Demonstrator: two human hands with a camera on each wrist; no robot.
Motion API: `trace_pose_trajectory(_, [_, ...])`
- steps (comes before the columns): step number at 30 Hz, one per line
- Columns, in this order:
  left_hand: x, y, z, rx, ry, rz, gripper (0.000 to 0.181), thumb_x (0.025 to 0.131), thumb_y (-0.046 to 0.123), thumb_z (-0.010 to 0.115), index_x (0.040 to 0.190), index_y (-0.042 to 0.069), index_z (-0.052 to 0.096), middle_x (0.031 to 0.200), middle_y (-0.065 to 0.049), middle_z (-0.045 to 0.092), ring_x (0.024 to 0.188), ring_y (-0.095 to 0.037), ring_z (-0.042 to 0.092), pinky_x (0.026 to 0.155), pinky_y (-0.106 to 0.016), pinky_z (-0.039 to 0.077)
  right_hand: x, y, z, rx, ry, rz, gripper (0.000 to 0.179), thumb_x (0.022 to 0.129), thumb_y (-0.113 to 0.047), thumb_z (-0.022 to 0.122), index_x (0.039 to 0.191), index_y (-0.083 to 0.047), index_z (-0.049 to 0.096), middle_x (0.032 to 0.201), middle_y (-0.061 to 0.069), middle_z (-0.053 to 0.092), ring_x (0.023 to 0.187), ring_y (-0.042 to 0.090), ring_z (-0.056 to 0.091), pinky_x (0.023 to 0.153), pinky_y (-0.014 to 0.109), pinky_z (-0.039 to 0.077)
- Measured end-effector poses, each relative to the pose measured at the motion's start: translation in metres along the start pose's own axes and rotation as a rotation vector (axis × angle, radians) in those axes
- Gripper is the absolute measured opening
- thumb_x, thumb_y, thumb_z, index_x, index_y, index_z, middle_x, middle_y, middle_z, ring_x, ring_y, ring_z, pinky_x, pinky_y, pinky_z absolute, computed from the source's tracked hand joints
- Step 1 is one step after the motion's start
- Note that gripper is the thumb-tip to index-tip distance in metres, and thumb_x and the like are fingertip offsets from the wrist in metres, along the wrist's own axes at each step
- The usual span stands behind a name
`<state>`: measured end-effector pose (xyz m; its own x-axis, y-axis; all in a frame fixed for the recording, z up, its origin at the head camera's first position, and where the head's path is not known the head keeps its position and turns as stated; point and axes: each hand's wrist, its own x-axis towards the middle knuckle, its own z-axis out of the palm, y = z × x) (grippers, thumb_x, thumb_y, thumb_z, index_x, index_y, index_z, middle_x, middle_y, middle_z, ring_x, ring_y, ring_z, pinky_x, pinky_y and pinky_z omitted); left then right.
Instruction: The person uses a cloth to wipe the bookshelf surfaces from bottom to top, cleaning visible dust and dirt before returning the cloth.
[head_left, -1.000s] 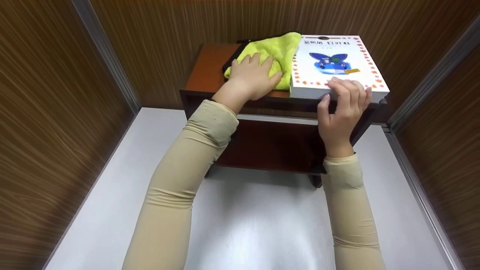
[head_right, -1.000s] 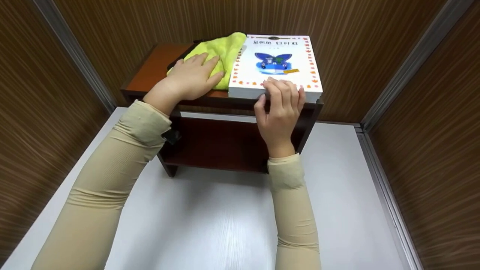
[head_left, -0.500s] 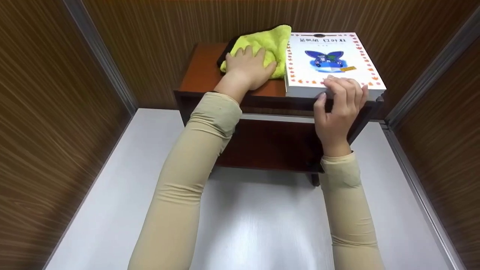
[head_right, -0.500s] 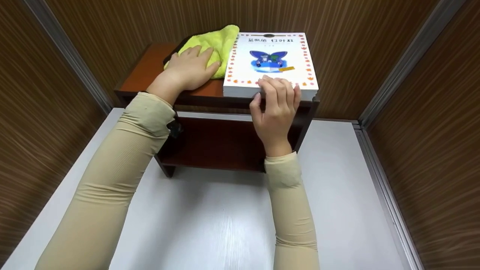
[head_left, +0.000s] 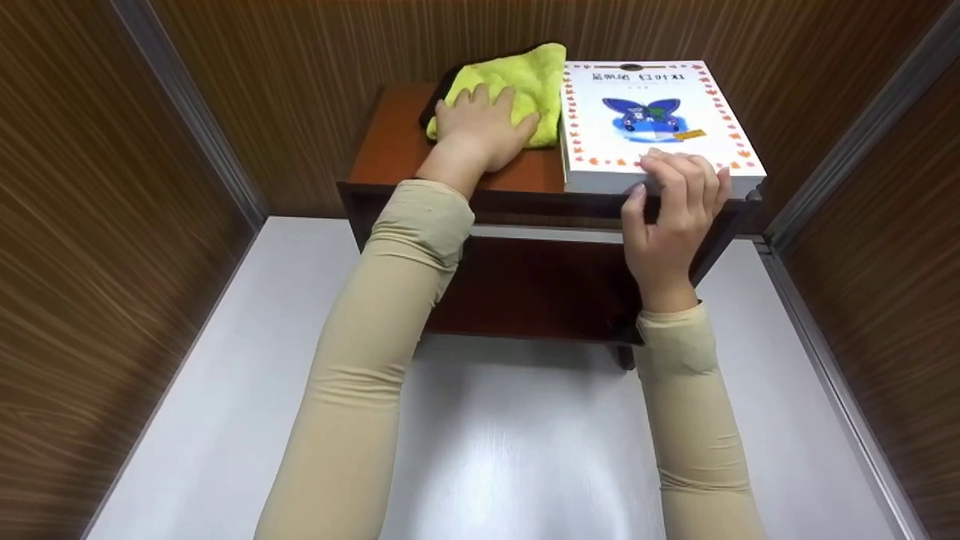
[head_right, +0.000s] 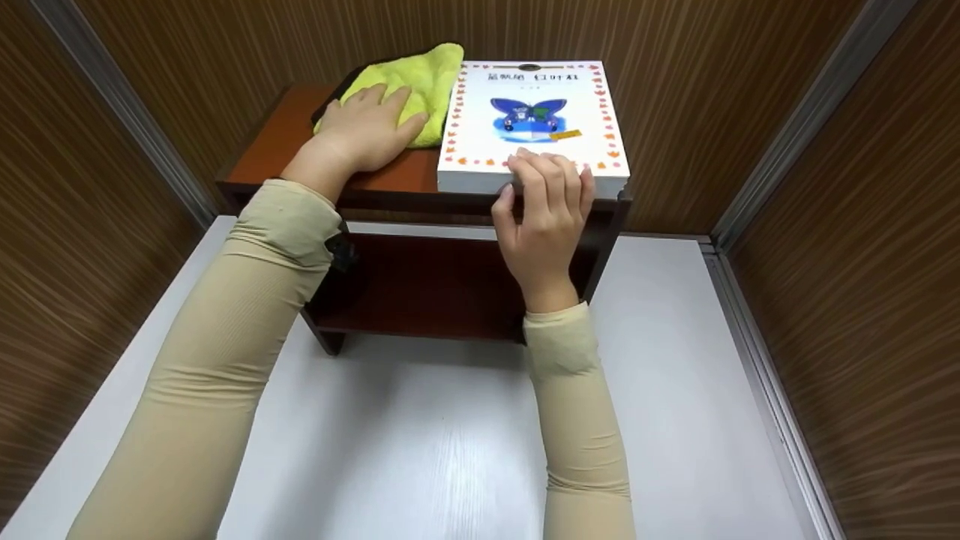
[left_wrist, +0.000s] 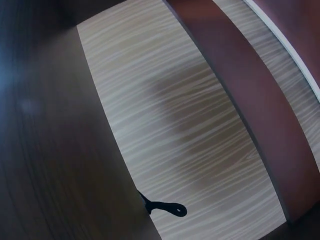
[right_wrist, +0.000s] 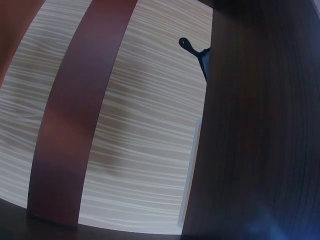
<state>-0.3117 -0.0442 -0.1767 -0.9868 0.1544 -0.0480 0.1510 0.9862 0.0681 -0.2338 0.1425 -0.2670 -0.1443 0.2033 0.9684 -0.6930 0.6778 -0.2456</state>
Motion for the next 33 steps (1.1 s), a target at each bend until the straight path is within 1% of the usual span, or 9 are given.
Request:
trace_pose_trajectory(4, [0.001,-0.012,-0.002,-0.018,-0.009,-0.009,0.071,0.092,0.063,0.009,0.151,0.024,0.002,0.156,-0.008,0.004,0.140,-0.031,0.005,0.108,-0.056,0.004,-0.002,0.005,0.000,-0.009,-0.009,0.001,0.021,0.079,-0.011,0.051,0.092,0.000,0.064,0.100,0.012,0.063,0.104,0.030,0.050,0.105,0.047,0.015])
trace_pose_trajectory(12, [-0.004,-0.054,-0.007,-0.045,-0.008,-0.076,0.070,0.093,0.062,0.010,0.151,0.024,0.002,0.156,-0.010,0.003,0.140,-0.032,0.003,0.107,-0.058,0.002,-0.008,0.025,0.002,-0.033,-0.033,0.001,0.024,0.081,-0.019,0.052,0.094,-0.004,0.065,0.103,0.007,0.064,0.107,0.026,0.049,0.106,0.046,0.014])
trace_pose_trajectory(16, [-0.005,-0.066,-0.006,-0.058,-0.003,-0.093,0.069,0.094,0.060,0.010,0.151,0.023,0.003,0.155,-0.011,0.003,0.140,-0.032,0.003,0.107,-0.058,0.001,-0.008,0.028,0.003,-0.035,-0.031,0.004,0.025,0.080,-0.020,0.052,0.094,-0.004,0.066,0.104,0.006,0.064,0.107,0.026,0.050,0.106,0.046,0.014])
trace_pose_trajectory(19, [-0.005,-0.068,-0.006,-0.059,0.006,-0.095,0.069,0.094,0.060,0.010,0.151,0.023,0.004,0.155,-0.011,0.003,0.140,-0.032,0.004,0.107,-0.059,0.001,-0.008,0.028,0.003,-0.034,-0.030,0.007,0.024,0.080,-0.019,0.052,0.094,-0.004,0.066,0.103,0.007,0.064,0.107,0.026,0.049,0.106,0.046,0.014])
trace_pose_trajectory(23, [-0.006,-0.067,-0.004,-0.049,0.022,-0.101,0.069,0.094,0.060,0.009,0.152,0.021,0.005,0.155,-0.012,0.005,0.140,-0.033,0.005,0.107,-0.059,0.002,-0.008,0.026,0.002,-0.038,-0.026,0.012,0.023,0.080,-0.017,0.052,0.093,-0.003,0.065,0.102,0.008,0.064,0.106,0.026,0.049,0.106,0.046,0.013])
trace_pose_trajectory(26, [-0.008,-0.065,-0.003,-0.036,0.032,-0.120,0.069,0.094,0.059,0.008,0.152,0.020,0.006,0.154,-0.014,0.008,0.139,-0.034,0.009,0.106,-0.059,0.004,-0.008,0.025,0.003,-0.039,-0.016,0.014,0.023,0.080,-0.016,0.052,0.093,-0.002,0.065,0.101,0.010,0.063,0.106,0.027,0.049,0.106,0.046,0.013])
trace_pose_trajectory(29, [-0.012,-0.062,-0.004,-0.002,0.014,-0.177,0.071,0.094,0.059,0.007,0.151,0.017,0.004,0.153,-0.019,0.010,0.138,-0.037,0.012,0.105,-0.061,0.010,-0.008,0.025,0.004,-0.036,-0.012,0.013,0.023,0.080,-0.016,0.052,0.092,-0.003,0.065,0.101,0.009,0.064,0.106,0.027,0.049,0.106,0.046,0.014])
trace_pose_trajectory(32, [-0.016,-0.057,-0.008,0.048,-0.014,-0.249,0.074,0.094,0.058,0.005,0.151,0.010,0.002,0.150,-0.026,0.012,0.135,-0.043,0.017,0.103,-0.061,0.018,-0.009,0.027,0.004,-0.037,-0.011,0.012,0.023,0.080,-0.017,0.052,0.093,-0.003,0.065,0.102,0.008,0.064,0.106,0.026,0.050,0.106,0.046,0.014])
trace_pose_trajectory(33, [-0.018,-0.055,-0.008,0.062,-0.022,-0.265,0.075,0.094,0.057,0.005,0.150,0.008,0.002,0.149,-0.029,0.013,0.134,-0.045,0.018,0.102,-0.061,0.020,-0.009,0.028,0.004,-0.036,-0.009,0.011,0.023,0.080,-0.017,0.052,0.093,-0.004,0.065,0.102,0.008,0.064,0.106,0.026,0.050,0.106,0.046,0.014])
